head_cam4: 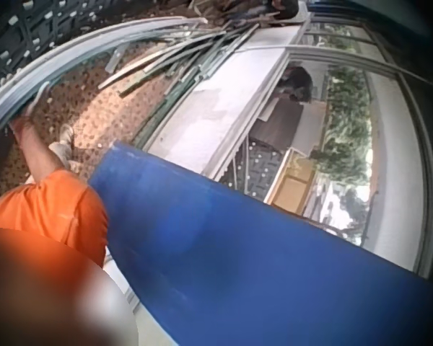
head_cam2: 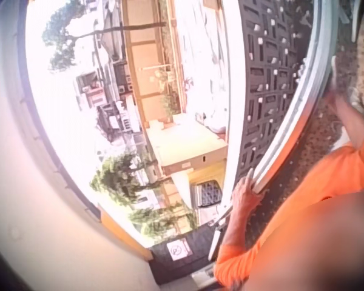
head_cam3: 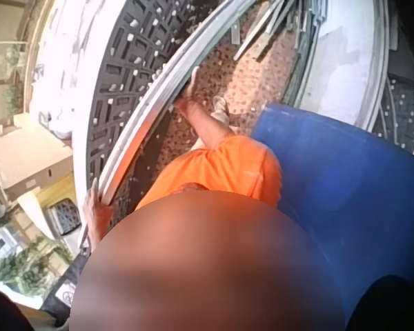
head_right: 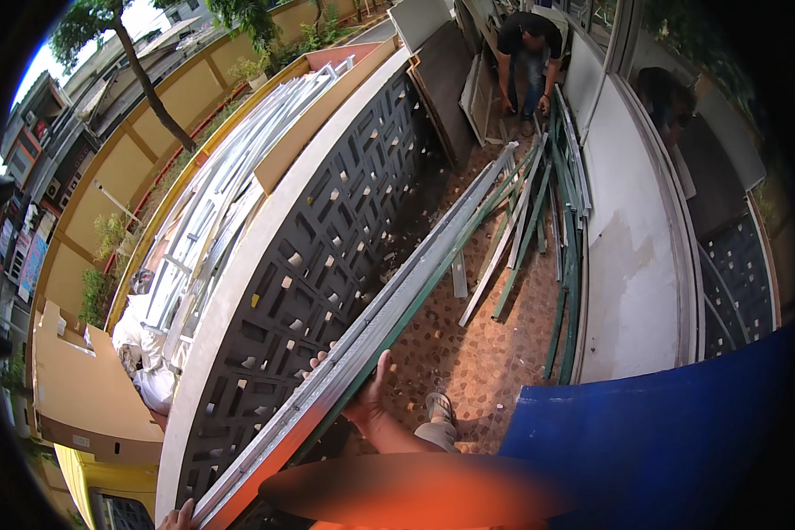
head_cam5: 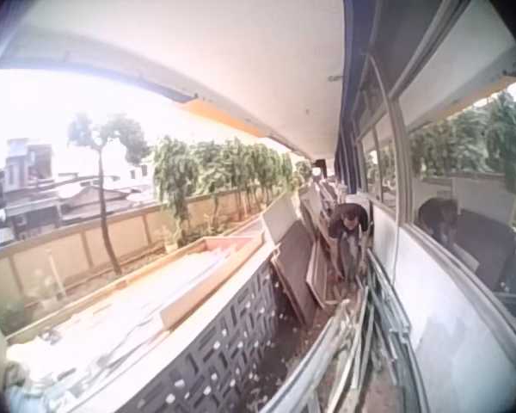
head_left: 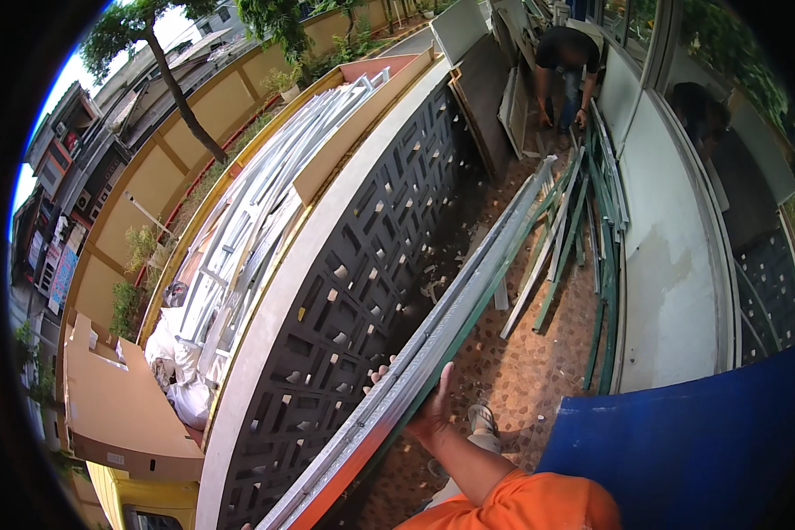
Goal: The person repeatedly picks up long metal frames and window profiles from a pile on the ground and places them into the bed of a yellow truck. The person handles the items one at a time or in small groups, lifting and tossing them into the truck while another person assists by arranging the load.
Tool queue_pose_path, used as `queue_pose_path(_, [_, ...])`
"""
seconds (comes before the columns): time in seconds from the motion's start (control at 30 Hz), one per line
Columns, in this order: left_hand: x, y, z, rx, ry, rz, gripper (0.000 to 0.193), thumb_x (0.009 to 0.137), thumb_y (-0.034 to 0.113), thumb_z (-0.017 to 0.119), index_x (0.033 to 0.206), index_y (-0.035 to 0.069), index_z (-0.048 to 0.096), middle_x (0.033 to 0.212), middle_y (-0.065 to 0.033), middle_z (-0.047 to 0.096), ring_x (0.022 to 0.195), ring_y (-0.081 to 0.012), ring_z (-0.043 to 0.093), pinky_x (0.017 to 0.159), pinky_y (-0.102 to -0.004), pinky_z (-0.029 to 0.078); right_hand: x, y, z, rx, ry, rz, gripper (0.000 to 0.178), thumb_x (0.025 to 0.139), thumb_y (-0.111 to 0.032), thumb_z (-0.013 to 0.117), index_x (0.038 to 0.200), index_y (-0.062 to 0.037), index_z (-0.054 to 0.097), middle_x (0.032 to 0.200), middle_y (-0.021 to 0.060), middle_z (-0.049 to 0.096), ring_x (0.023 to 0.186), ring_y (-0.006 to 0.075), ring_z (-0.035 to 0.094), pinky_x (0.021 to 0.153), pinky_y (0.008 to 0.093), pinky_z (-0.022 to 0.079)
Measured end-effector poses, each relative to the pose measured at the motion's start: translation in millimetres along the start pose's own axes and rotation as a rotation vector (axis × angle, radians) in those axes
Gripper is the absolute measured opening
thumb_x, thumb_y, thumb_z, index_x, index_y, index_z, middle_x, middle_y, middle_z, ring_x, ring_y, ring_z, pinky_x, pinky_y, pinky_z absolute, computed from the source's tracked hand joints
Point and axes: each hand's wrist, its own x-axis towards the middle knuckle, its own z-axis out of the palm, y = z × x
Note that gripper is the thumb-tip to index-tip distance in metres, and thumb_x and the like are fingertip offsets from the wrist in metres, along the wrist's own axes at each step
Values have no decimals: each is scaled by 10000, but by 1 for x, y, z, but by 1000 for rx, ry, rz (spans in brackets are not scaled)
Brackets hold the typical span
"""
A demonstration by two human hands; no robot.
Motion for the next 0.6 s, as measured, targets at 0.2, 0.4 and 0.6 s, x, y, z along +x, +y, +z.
queue_pose_path(0.2, [29, 17, 2, 14, 139, 88, 717, 725, 62, 755, 1412, 96, 551, 1044, -196, 639, 965, -415, 631, 847, -496, 521, 35, -25, 7, -20, -95, -60, 1132, 730, -972, 398, 1395, -60, 492, 1216, 166, 601, 1183, 357, 562, 1162, 622, 318])
queue_pose_path(0.4, [38, 36, -26, -22, 103, 57, 763, 703, 147, 807, 1418, 105, 545, 1035, -199, 665, 995, -421, 634, 889, -505, 519, 41, -36, 15, -23, -66, -18, 1083, 775, -950, 380, 1392, -68, 497, 1230, 164, 600, 1183, 352, 558, 1150, 616, 329])
queue_pose_path(0.6, [48, 41, -51, 13, -11, -13, 814, 656, 200, 850, 1411, 127, 553, 1087, -212, 672, 1019, -425, 639, 905, -513, 518, 55, -46, 35, 25, 10, 3, 1032, 796, -931, 388, 1367, -79, 503, 1227, 174, 596, 1202, 372, 548, 1149, 643, 321])
